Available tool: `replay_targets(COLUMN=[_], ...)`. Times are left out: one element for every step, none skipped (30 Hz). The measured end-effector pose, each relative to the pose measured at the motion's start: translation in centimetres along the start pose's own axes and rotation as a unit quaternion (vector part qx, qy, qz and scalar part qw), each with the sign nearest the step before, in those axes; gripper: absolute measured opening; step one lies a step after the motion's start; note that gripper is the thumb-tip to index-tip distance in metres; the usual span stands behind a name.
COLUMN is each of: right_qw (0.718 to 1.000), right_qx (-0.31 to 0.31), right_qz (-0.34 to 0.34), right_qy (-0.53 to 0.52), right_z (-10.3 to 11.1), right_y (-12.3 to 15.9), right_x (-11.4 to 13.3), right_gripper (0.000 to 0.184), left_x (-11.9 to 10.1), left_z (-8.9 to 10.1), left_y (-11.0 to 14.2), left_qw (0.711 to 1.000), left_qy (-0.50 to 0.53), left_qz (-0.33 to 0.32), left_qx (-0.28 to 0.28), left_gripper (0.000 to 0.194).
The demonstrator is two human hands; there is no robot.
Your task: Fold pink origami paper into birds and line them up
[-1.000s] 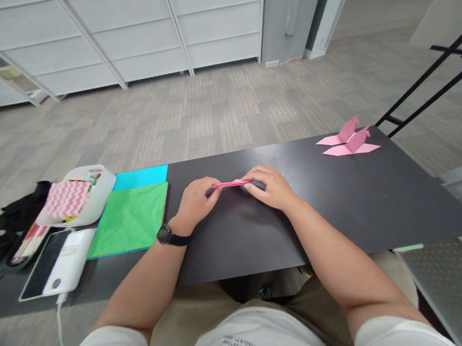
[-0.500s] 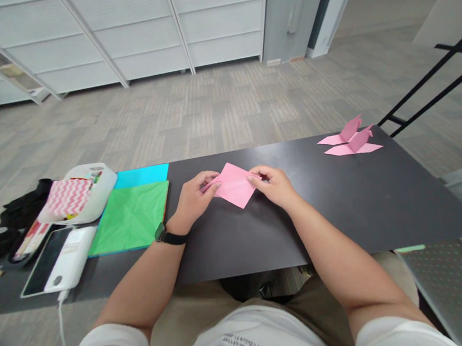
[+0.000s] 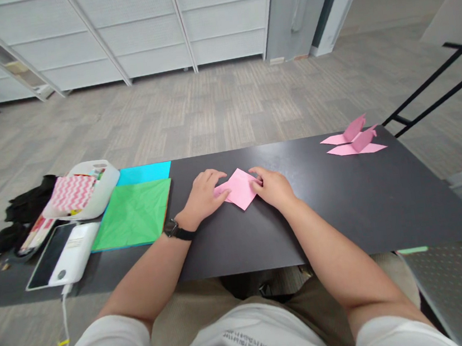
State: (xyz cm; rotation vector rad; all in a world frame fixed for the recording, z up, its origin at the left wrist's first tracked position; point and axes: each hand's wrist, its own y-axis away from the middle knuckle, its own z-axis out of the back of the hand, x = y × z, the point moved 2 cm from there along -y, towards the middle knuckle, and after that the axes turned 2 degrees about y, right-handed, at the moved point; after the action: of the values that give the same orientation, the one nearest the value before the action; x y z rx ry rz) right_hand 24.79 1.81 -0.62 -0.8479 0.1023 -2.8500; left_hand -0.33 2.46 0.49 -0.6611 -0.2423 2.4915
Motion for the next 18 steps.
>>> replay_targets(right_qw=[1.000,1.000,1.000,0.999,0.998,0.997,0.996,0.994,0.992,0.990,0.989,0.987,0.984,0.983,0.981,0.981,0.981,0.981], right_qx=[0.000,-0.002,-0.006,-0.015,-0.029,-0.045,-0.062,-0.075,-0.080,-0.076,-0.064,-0.048,-0.031,-0.014,0.001,0.013,0.022,0.029], right_qz=[0.003,0.007,0.014,0.024,0.035,0.046,0.057,0.071,0.088,0.108,0.131,0.152,0.170,0.182,0.189,0.190,0.190,0.187], right_qy=[0.010,0.019,0.027,0.032,0.037,0.040,0.042,0.042,0.042,0.039,0.036,0.034,0.032,0.032,0.034,0.036,0.040,0.044], right_z=[0.0,0.0,0.0,0.1,0.1,0.1,0.2,0.3,0.3,0.3,0.2,0.0,-0.2,-0.4,-0.6,-0.9,-1.1,-1.3], right_y=[0.0,0.0,0.0,0.1,0.1,0.1,0.1,0.1,0.1,0.1,0.1,0.1,0.2,0.2,0.2,0.2,0.3,0.2], right_x=[0.0,-0.1,-0.2,-0.3,-0.4,-0.5,-0.5,-0.5,-0.4,-0.3,-0.2,-0.1,0.0,0.1,0.1,0.0,-0.1,-0.2], right_gripper=[0.040,0.040,0.040,0.040,0.039,0.039,0.038,0.037,0.035,0.034,0.032,0.031,0.030,0.030,0.030,0.030,0.031,0.033], left_x=[-0.2,-0.4,-0.5,-0.5,-0.4,-0.2,-0.1,0.1,0.2,0.4,0.5,0.5,0.6,0.7,0.7,0.8,0.8,0.9], left_z=[-0.1,-0.2,-0.4,-0.6,-0.7,-0.9,-1.0,-1.1,-1.2,-1.2,-1.3,-1.4,-1.4,-1.4,-1.5,-1.4,-1.4,-1.2], left_y=[0.1,0.2,0.3,0.4,0.4,0.4,0.4,0.4,0.4,0.4,0.4,0.4,0.4,0.5,0.5,0.5,0.5,0.5], left_qw=[1.000,1.000,1.000,0.999,0.999,0.999,0.999,0.999,0.999,0.999,0.999,0.999,0.999,0.998,0.998,0.998,0.998,0.997], left_qy=[0.001,0.001,-0.002,-0.006,-0.010,-0.015,-0.019,-0.022,-0.025,-0.027,-0.028,-0.029,-0.028,-0.028,-0.027,-0.026,-0.026,-0.026], left_qz=[-0.012,-0.022,-0.026,-0.027,-0.026,-0.022,-0.018,-0.014,-0.011,-0.010,-0.008,-0.006,-0.003,0.000,0.004,0.006,0.007,0.008], left_qx=[0.005,0.011,0.017,0.022,0.027,0.031,0.034,0.035,0.036,0.037,0.039,0.041,0.044,0.048,0.052,0.058,0.064,0.072], left_gripper=[0.039,0.038,0.037,0.037,0.037,0.037,0.037,0.036,0.036,0.036,0.036,0.036,0.036,0.037,0.038,0.040,0.041,0.043])
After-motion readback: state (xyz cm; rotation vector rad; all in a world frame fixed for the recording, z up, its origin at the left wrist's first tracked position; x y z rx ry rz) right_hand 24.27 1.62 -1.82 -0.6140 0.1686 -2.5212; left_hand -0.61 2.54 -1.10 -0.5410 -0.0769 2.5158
